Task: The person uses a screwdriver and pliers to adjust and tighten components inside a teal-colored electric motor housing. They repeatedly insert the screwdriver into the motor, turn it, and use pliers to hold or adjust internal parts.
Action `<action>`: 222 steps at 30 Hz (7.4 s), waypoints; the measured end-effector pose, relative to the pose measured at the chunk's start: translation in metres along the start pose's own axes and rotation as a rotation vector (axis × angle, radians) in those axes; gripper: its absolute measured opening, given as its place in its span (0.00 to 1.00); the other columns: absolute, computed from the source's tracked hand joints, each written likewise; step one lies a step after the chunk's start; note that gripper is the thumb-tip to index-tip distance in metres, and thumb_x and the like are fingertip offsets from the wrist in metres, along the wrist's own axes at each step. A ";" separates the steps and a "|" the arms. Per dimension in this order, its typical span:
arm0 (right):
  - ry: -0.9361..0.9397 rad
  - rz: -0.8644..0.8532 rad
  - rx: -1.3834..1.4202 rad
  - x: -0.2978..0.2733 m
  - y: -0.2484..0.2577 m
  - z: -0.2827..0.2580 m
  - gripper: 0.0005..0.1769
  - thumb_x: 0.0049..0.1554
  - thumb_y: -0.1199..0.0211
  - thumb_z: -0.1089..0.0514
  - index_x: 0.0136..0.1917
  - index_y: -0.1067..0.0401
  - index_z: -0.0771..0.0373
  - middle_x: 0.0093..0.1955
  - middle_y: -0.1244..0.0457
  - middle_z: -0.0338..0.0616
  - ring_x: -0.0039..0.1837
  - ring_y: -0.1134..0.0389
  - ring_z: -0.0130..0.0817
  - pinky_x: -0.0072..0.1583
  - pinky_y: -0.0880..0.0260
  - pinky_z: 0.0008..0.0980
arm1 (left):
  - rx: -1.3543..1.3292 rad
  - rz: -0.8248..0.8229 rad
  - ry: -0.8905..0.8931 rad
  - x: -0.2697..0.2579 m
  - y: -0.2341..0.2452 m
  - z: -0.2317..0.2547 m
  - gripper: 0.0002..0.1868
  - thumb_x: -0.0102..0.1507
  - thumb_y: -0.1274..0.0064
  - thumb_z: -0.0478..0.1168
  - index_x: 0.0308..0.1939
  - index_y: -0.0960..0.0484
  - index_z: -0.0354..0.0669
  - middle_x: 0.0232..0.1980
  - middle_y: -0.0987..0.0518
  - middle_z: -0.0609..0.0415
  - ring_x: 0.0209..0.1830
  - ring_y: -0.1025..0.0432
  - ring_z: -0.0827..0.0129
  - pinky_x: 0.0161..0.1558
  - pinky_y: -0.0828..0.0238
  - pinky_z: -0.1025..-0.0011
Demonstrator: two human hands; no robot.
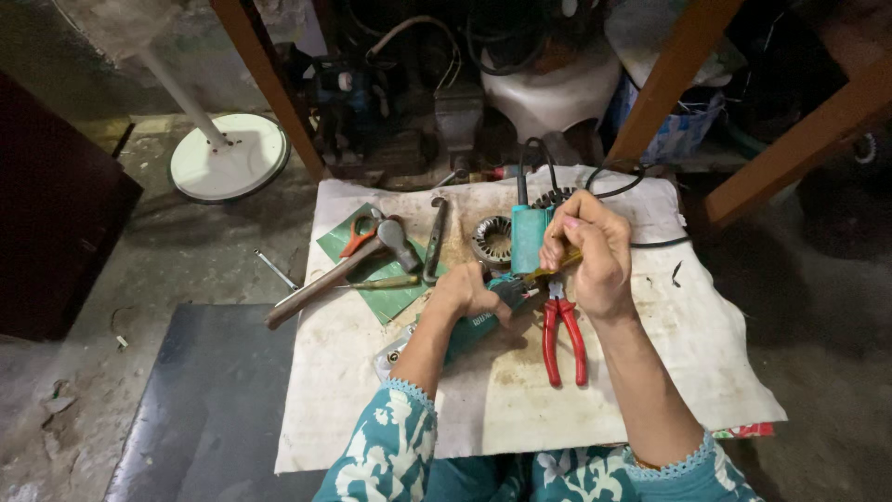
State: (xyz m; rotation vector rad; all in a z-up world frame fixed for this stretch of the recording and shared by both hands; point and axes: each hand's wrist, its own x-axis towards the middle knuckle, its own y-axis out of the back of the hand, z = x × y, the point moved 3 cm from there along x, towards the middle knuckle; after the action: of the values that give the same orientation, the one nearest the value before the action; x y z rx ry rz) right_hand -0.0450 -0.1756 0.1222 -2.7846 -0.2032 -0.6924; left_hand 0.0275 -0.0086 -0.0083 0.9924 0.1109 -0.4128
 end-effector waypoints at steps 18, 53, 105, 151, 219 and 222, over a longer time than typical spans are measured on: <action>0.053 0.167 0.264 -0.004 0.026 0.023 0.23 0.71 0.56 0.48 0.36 0.45 0.60 0.25 0.55 0.35 0.26 0.58 0.23 0.31 0.55 0.27 | 0.116 0.097 -0.097 -0.009 -0.002 0.013 0.39 0.33 0.25 0.60 0.38 0.12 0.33 0.43 0.15 0.37 0.46 0.20 0.49 0.51 0.24 0.61; 0.104 0.306 0.107 0.009 0.006 0.025 0.21 0.67 0.57 0.55 0.32 0.51 0.58 0.24 0.56 0.35 0.25 0.58 0.24 0.28 0.56 0.29 | 0.349 0.297 -0.093 -0.022 -0.034 0.019 0.38 0.50 0.33 0.69 0.40 0.22 0.36 0.34 0.17 0.44 0.35 0.19 0.55 0.39 0.23 0.61; -0.051 0.279 -0.907 -0.077 0.077 0.079 0.29 0.57 0.32 0.50 0.66 0.32 0.67 0.61 0.33 0.57 0.63 0.31 0.45 0.63 0.32 0.40 | 0.006 0.727 -0.453 -0.053 0.062 -0.002 0.12 0.52 0.37 0.35 0.39 0.17 0.41 0.40 0.18 0.44 0.44 0.24 0.48 0.42 0.28 0.55; 0.158 0.264 -1.144 -0.024 0.012 0.020 0.22 0.54 0.24 0.51 0.33 0.32 0.66 0.27 0.36 0.47 0.28 0.34 0.40 0.35 0.38 0.39 | 0.278 0.508 -0.212 -0.039 -0.040 -0.023 0.19 0.51 0.30 0.47 0.35 0.18 0.38 0.31 0.18 0.41 0.31 0.21 0.48 0.37 0.25 0.56; 0.113 0.427 -0.168 -0.001 -0.010 0.124 0.30 0.71 0.49 0.39 0.33 0.44 0.58 0.29 0.48 0.33 0.32 0.49 0.24 0.35 0.51 0.28 | 0.313 0.375 -0.196 -0.048 -0.025 -0.007 0.40 0.53 0.31 0.61 0.53 0.24 0.28 0.31 0.18 0.44 0.30 0.21 0.53 0.34 0.24 0.59; 0.001 0.562 0.095 0.012 0.006 0.122 0.27 0.69 0.48 0.40 0.35 0.41 0.59 0.30 0.46 0.34 0.32 0.48 0.25 0.36 0.47 0.30 | 0.312 0.334 -0.179 -0.048 -0.025 -0.007 0.49 0.48 0.29 0.62 0.55 0.26 0.22 0.31 0.19 0.43 0.29 0.21 0.52 0.32 0.25 0.59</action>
State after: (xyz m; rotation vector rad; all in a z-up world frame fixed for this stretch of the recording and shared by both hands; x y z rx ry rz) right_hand 0.0204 -0.1451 0.0230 -2.5589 0.5145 -0.5190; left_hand -0.0255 -0.0013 -0.0186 1.2506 -0.2861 -0.2118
